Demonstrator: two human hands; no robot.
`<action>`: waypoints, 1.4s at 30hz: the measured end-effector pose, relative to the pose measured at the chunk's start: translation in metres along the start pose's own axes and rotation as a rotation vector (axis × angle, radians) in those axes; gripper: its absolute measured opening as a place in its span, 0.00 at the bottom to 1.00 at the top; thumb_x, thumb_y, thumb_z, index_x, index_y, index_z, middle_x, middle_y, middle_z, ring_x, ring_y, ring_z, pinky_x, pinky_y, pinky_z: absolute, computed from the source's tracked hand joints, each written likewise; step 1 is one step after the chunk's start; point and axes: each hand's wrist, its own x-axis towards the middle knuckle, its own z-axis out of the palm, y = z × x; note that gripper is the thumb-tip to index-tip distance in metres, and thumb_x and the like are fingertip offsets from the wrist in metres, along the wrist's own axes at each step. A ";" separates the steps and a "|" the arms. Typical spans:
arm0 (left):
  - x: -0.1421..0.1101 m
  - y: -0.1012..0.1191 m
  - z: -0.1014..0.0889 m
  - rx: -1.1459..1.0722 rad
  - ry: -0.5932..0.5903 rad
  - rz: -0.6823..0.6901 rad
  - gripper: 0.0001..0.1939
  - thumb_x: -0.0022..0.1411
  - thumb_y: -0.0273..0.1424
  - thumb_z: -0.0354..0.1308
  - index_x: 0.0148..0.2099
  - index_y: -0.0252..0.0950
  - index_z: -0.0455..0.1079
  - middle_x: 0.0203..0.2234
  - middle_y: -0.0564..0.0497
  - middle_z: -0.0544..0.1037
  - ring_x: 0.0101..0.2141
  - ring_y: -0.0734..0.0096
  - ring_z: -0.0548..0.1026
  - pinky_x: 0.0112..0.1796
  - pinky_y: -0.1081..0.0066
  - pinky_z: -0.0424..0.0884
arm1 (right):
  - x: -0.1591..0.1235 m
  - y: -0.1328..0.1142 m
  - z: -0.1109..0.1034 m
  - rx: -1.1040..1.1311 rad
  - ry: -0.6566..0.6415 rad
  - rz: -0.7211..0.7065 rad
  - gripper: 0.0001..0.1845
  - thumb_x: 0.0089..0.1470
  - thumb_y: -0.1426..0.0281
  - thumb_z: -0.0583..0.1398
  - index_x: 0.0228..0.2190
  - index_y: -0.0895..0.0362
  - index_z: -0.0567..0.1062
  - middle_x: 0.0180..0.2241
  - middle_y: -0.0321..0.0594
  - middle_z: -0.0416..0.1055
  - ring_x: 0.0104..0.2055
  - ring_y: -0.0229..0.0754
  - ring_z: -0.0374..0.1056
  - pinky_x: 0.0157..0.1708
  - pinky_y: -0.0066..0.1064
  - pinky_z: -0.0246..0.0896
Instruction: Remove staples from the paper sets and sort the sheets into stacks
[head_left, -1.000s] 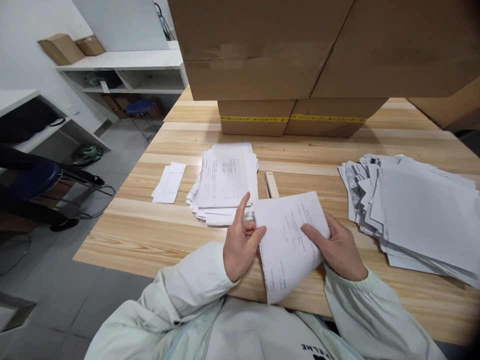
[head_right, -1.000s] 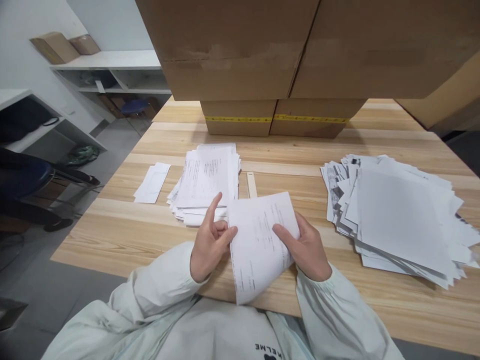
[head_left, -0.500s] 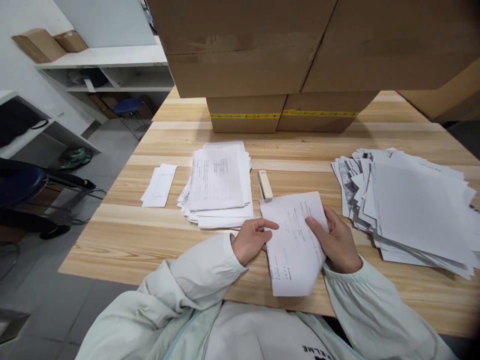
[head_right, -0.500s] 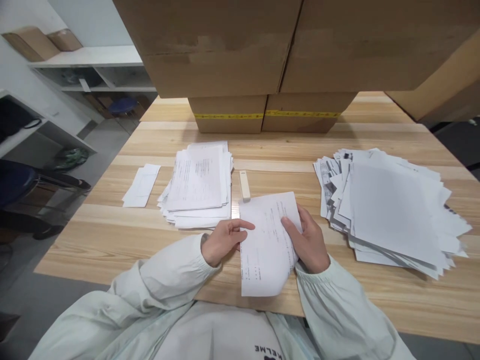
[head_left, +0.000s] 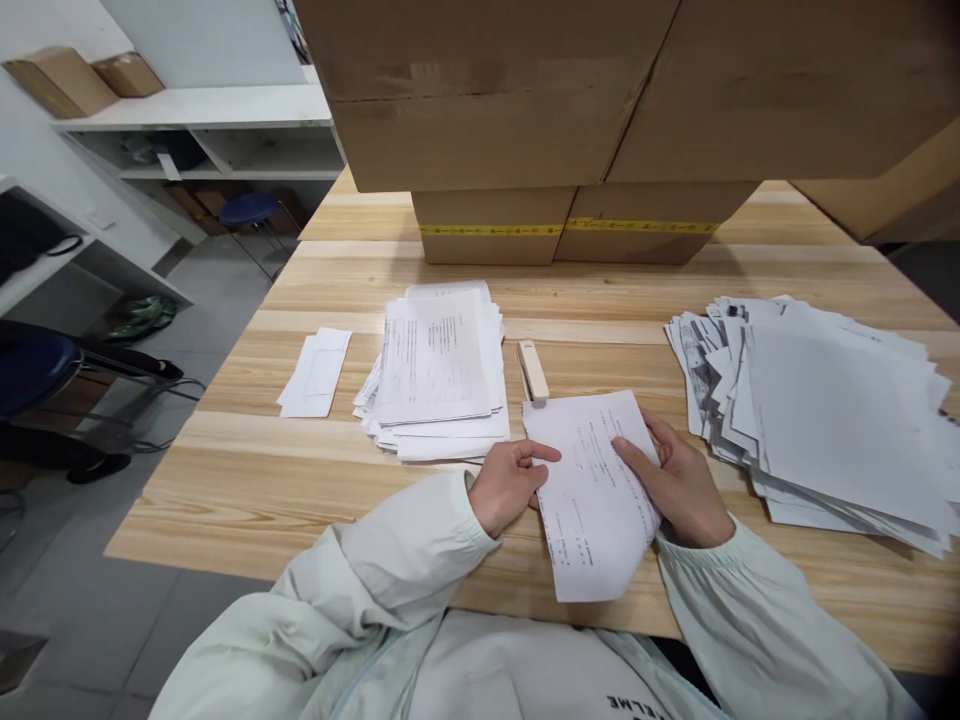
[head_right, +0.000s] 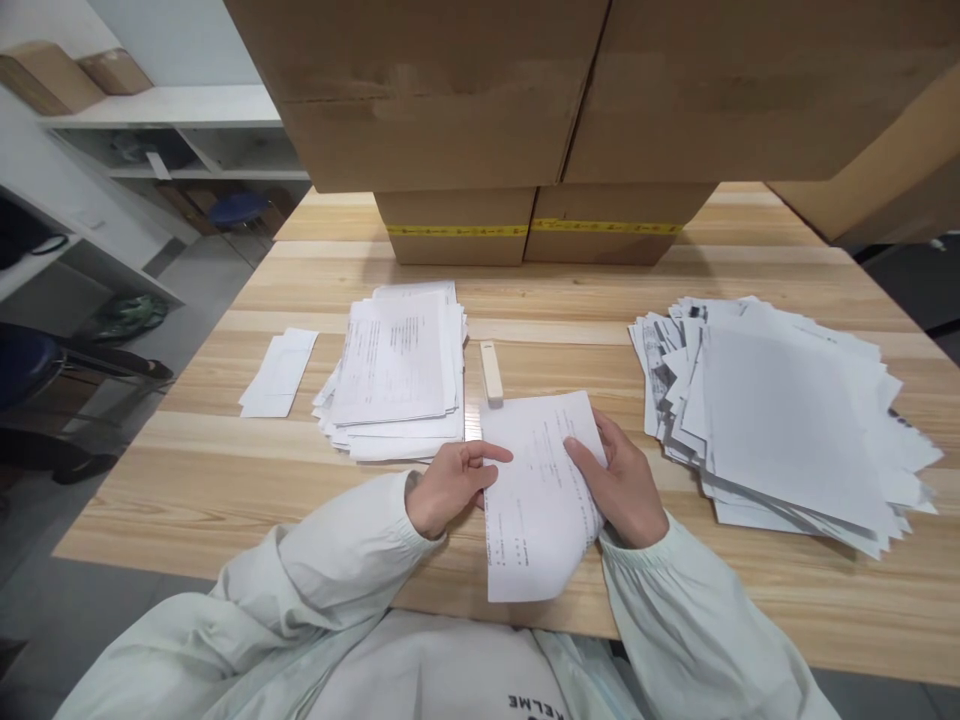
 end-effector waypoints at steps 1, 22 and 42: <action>0.000 0.000 0.000 -0.002 -0.001 -0.005 0.14 0.53 0.14 0.55 0.37 0.30 0.76 0.14 0.61 0.66 0.15 0.81 0.64 0.18 0.79 0.66 | 0.000 0.000 0.000 0.003 -0.011 -0.003 0.33 0.53 0.55 0.67 0.57 0.53 0.71 0.57 0.47 0.74 0.55 0.53 0.73 0.56 0.47 0.69; 0.007 0.004 0.008 -0.027 0.065 0.040 0.13 0.58 0.14 0.52 0.41 0.27 0.74 0.17 0.57 0.69 0.18 0.80 0.68 0.19 0.78 0.69 | 0.086 -0.135 0.063 -0.852 -0.063 -0.763 0.23 0.69 0.65 0.45 0.48 0.58 0.77 0.49 0.48 0.77 0.51 0.53 0.67 0.49 0.44 0.61; -0.019 -0.023 -0.004 0.180 -0.016 0.201 0.12 0.58 0.19 0.54 0.39 0.31 0.78 0.15 0.58 0.69 0.17 0.79 0.66 0.21 0.76 0.67 | 0.095 -0.104 0.068 -0.476 0.047 -0.768 0.24 0.63 0.58 0.54 0.56 0.54 0.70 0.58 0.49 0.71 0.62 0.53 0.63 0.64 0.53 0.52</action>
